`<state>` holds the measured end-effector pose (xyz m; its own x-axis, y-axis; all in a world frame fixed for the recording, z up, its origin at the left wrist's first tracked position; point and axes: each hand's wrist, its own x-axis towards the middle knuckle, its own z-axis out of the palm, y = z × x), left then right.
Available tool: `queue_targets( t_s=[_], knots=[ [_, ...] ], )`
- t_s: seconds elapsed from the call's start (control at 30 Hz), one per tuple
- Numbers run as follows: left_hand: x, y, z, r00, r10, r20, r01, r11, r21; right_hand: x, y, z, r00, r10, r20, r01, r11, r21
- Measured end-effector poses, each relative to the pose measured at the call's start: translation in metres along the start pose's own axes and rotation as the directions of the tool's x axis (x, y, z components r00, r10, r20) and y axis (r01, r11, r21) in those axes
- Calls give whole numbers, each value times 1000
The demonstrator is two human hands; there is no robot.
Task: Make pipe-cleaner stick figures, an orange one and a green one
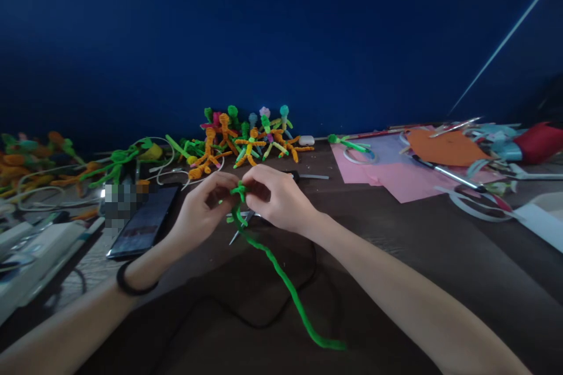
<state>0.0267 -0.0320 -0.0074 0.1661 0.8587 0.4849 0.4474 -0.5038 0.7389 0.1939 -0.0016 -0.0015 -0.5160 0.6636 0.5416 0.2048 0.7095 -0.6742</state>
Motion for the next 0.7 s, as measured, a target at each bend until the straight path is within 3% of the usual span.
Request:
queue_targets(
  t_s=[0.13, 0.3, 0.43, 0.53, 0.7],
  knots=[
    [2, -2, -2, 996, -16, -91, 21, 998, 51, 1, 0, -1, 984, 161, 76, -169, 977, 126],
    [4, -3, -2, 984, -74, -161, 86, 993, 75, 2, 5, 4, 876, 307, 373, -399, 894, 202],
    [5, -2, -2, 988, -102, -113, 111, 991, 77, 1, 6, 9, 810, 350, 470, -514, 810, 283],
    [6, -3, -6, 986, -163, -20, 163, 986, 23, 2, 7, 7, 824, 398, 403, -526, 803, 282],
    [10, -13, -11, 968, -236, 90, 249, 947, -203, 5, 6, -2, 916, 327, 234, -381, 892, 243]
  ],
)
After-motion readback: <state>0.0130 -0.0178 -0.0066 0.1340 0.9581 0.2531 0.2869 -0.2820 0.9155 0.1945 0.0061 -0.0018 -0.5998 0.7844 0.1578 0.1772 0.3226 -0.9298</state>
